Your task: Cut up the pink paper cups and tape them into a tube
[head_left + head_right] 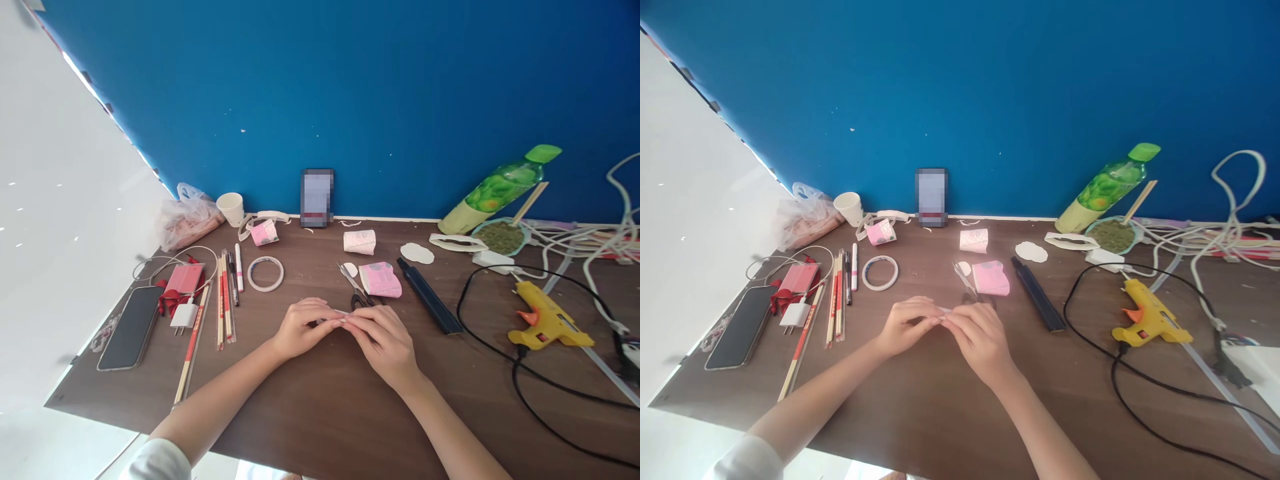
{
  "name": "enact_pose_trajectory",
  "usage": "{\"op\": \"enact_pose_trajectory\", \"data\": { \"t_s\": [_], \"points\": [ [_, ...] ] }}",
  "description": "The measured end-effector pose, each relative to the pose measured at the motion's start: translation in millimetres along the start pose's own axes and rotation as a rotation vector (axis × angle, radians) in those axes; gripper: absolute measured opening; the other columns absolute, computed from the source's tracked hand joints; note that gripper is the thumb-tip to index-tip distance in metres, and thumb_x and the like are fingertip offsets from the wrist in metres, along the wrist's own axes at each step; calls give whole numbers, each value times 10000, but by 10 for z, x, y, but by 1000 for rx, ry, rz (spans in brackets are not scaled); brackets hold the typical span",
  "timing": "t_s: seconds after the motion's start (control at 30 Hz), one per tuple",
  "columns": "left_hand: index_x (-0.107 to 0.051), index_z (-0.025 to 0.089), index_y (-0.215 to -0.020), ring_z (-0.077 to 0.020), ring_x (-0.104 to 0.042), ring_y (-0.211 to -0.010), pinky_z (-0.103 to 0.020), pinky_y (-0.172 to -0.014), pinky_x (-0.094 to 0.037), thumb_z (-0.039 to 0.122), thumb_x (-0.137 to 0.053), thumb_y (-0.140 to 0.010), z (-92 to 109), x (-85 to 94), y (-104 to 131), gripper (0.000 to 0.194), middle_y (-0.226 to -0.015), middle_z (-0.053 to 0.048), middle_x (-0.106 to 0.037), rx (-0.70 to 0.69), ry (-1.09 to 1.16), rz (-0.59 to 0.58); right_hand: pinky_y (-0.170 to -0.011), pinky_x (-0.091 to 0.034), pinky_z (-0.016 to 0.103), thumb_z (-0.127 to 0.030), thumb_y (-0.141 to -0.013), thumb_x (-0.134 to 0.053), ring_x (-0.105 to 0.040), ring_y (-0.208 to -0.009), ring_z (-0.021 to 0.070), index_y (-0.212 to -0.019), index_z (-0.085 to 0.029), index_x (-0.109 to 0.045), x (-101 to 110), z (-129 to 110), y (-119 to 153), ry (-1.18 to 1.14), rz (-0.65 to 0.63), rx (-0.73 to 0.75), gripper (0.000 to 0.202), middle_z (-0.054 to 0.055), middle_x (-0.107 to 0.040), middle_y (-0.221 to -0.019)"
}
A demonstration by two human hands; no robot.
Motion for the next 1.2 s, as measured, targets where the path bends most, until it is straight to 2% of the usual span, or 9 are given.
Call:
{"op": "enact_pose_trajectory", "data": {
  "t_s": [0.17, 0.4, 0.6, 0.77, 1.2],
  "points": [
    [-711, 189, -793, -132, -686, -700, -330, -863, -515, 252, -642, -798, -38, 19, 7, 93, -792, -24, -743, 70, -26, 1, -641, -438, 335, -127, -782, -640, -583, -683, 164, -930, -258, -652, -22, 23, 22, 12, -22, -11, 198, 26, -663, -769],
    [-711, 202, -761, -130, -685, -675, -337, -859, -513, 279, -619, -816, -72, 23, 7, 132, -789, -14, -744, 139, -14, -2, -637, -435, 332, -154, -766, -671, -583, -676, 158, -858, -256, -660, 29, 42, -24, 17, 14, -17, 137, 14, -659, -748],
    [-711, 195, -735, -124, -676, -658, -321, -849, -506, 276, -623, -813, -79, 44, 17, 143, -770, -16, -743, 130, -14, 21, -643, -437, 332, -169, -769, -675, -589, -695, 160, -905, -264, -665, 67, 50, -51, 9, -2, 0, 167, 16, -665, -774],
    [-716, 211, -759, -120, -665, -651, -322, -868, -493, 305, -613, -819, -85, 46, 40, 151, -775, -13, -743, 123, -21, 20, -652, -436, 330, -118, -738, -700, -592, -714, 163, -892, -229, -657, 95, 6, -43, 27, 61, 58, 194, 32, -666, -788],
    [-710, 207, -748, -122, -659, -625, -327, -854, -485, 313, -616, -816, -81, 43, 40, 158, -760, -18, -742, 120, -17, 12, -603, -429, 325, -128, -705, -732, -559, -603, 148, -817, -234, -664, 118, 11, -47, 10, 109, 89, 168, -2, -656, -638]
  ]
}}
Point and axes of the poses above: each hand's wrist, its own y-axis away from the middle knuckle, its own x-axis out of the back of the hand, z = x × y, the point moved 5 cm from there along -y, towards the middle knuckle
